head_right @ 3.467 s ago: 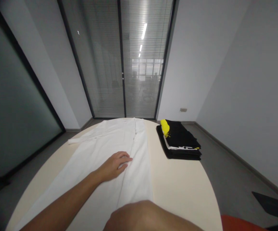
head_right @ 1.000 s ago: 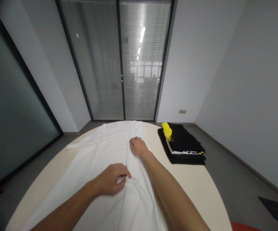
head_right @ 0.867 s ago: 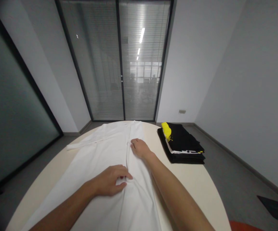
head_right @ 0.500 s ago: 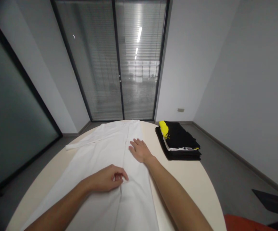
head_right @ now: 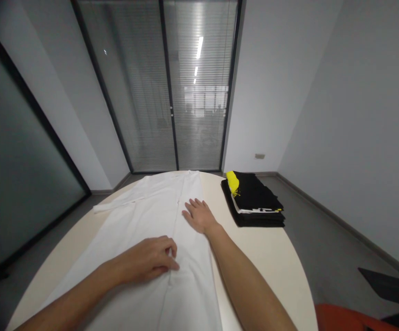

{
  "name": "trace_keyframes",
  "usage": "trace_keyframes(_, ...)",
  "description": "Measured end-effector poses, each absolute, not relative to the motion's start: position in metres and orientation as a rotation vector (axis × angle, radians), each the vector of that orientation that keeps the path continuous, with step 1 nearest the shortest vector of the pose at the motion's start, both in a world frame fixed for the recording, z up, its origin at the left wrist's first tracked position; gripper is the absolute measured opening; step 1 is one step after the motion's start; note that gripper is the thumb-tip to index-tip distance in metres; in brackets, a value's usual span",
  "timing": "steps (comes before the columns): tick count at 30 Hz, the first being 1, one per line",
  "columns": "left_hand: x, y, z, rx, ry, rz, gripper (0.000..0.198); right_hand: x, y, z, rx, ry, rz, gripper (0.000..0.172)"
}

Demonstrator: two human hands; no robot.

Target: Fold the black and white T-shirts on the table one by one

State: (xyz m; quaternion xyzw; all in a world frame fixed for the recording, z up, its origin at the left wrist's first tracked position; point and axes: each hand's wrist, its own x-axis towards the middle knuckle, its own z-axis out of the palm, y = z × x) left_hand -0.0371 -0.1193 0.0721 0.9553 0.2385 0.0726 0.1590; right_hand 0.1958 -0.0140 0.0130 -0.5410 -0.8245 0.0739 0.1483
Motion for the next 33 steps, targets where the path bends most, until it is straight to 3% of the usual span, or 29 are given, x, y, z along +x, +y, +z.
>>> trace_keyframes(5,-0.035,-0.129,0.059,2.788,0.470,0.264,0.038,0.195,-0.015,0.015,-1.488,-2.354,0.142,0.051)
trace_keyframes(12,-0.032,-0.145,0.041,2.674,0.363,0.336,0.011,0.199,-0.017,0.014,-1.486,-2.359,0.193,0.051)
trace_keyframes(17,-0.034,-0.155,0.037,2.514,0.252,0.283,0.016,0.188,-0.024,0.019,-1.593,-2.389,0.122,0.051)
trace_keyframes(22,-0.026,-0.160,0.044,2.355,0.228,0.183,0.007,0.171,-0.033,0.016,-1.811,-2.313,0.249,0.071)
trace_keyframes(27,-0.006,-0.171,0.045,2.685,0.220,0.248,0.041,0.174,-0.035,0.016,-1.733,-2.346,0.329,0.078)
trace_keyframes(33,0.006,-0.178,0.033,2.587,0.157,0.157,0.054,0.183,-0.030,0.017,-1.701,-2.373,0.410,0.072)
